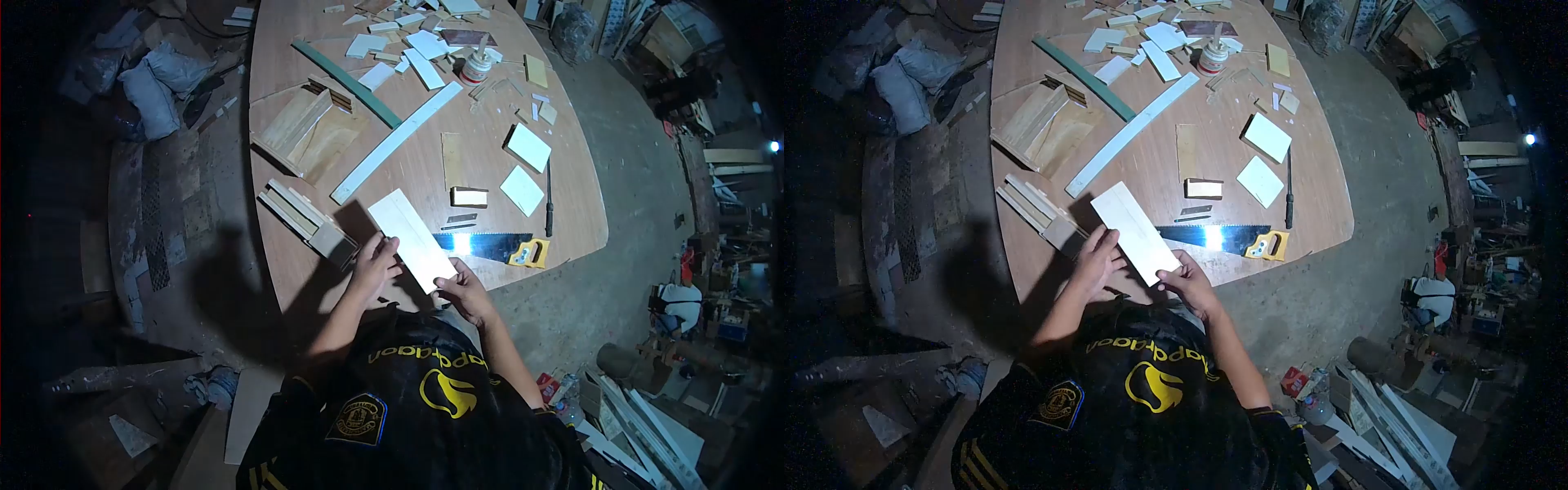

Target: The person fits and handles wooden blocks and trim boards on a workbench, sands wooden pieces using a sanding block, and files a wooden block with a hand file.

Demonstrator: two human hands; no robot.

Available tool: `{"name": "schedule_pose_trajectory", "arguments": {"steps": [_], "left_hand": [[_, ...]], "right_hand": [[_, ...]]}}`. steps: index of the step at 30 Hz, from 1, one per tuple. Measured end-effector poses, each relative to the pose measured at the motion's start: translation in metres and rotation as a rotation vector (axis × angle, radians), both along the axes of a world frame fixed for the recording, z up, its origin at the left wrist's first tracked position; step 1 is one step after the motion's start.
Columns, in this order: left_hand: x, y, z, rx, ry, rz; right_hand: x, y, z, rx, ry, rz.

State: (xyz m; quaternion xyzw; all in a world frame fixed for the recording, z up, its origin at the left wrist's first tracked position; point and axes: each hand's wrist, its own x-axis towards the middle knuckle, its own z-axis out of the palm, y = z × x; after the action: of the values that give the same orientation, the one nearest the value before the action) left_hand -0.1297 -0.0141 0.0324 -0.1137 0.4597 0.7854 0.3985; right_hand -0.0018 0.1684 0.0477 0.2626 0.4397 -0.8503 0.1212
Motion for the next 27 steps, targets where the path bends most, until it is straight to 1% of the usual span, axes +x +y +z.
{"name": "schedule_pose_trajectory", "arguments": {"steps": [2,3,5,9,10,11,12,13,15,17,19,21,23,27], "left_hand": [[0.001,0.006,0.01,0.051,0.037,0.056],[0.0,0.008,0.014,0.053,0.038,0.048],[-0.002,0.012,0.021,0.019,0.061,0.037],[0.003,0.024,0.039,-0.003,0.092,0.039],[0.003,0.028,0.044,-0.002,0.097,0.029],[0.004,0.032,0.05,-0.042,0.171,0.001],[0.005,0.035,0.054,-0.08,0.244,-0.026],[0.006,0.04,0.059,-0.079,0.248,-0.034],[0.008,0.049,0.067,-0.051,0.421,-0.089],[0.01,0.057,0.081,-0.051,0.45,-0.113],[0.013,0.064,0.09,-0.053,0.479,-0.139],[0.016,0.072,0.096,0.007,0.546,-0.098],[0.02,0.076,0.108,0.008,0.572,-0.108],[0.03,0.087,0.138,0.044,0.637,-0.142]], "right_hand": [[0.004,0.0,-0.004,0.231,0.017,0.092],[0.006,0.001,-0.003,0.232,0.016,0.084],[0.01,0.004,0.0,0.359,0.002,0.065],[0.018,0.007,0.01,0.398,0.03,-0.01],[0.021,0.011,0.011,0.46,0.059,0.022],[0.024,0.014,0.012,0.523,0.088,0.055],[0.026,0.015,0.013,0.524,0.089,0.045],[0.029,0.017,0.014,0.511,0.09,0.065],[0.033,0.021,0.016,0.5,0.093,0.077],[0.036,0.025,0.016,0.474,0.069,0.156],[0.037,0.027,0.021,0.519,0.107,0.127],[0.038,0.028,0.028,0.563,0.144,0.099],[0.04,0.029,0.034,0.631,0.239,0.006],[0.05,0.041,0.037,0.68,0.232,0.013]]}}
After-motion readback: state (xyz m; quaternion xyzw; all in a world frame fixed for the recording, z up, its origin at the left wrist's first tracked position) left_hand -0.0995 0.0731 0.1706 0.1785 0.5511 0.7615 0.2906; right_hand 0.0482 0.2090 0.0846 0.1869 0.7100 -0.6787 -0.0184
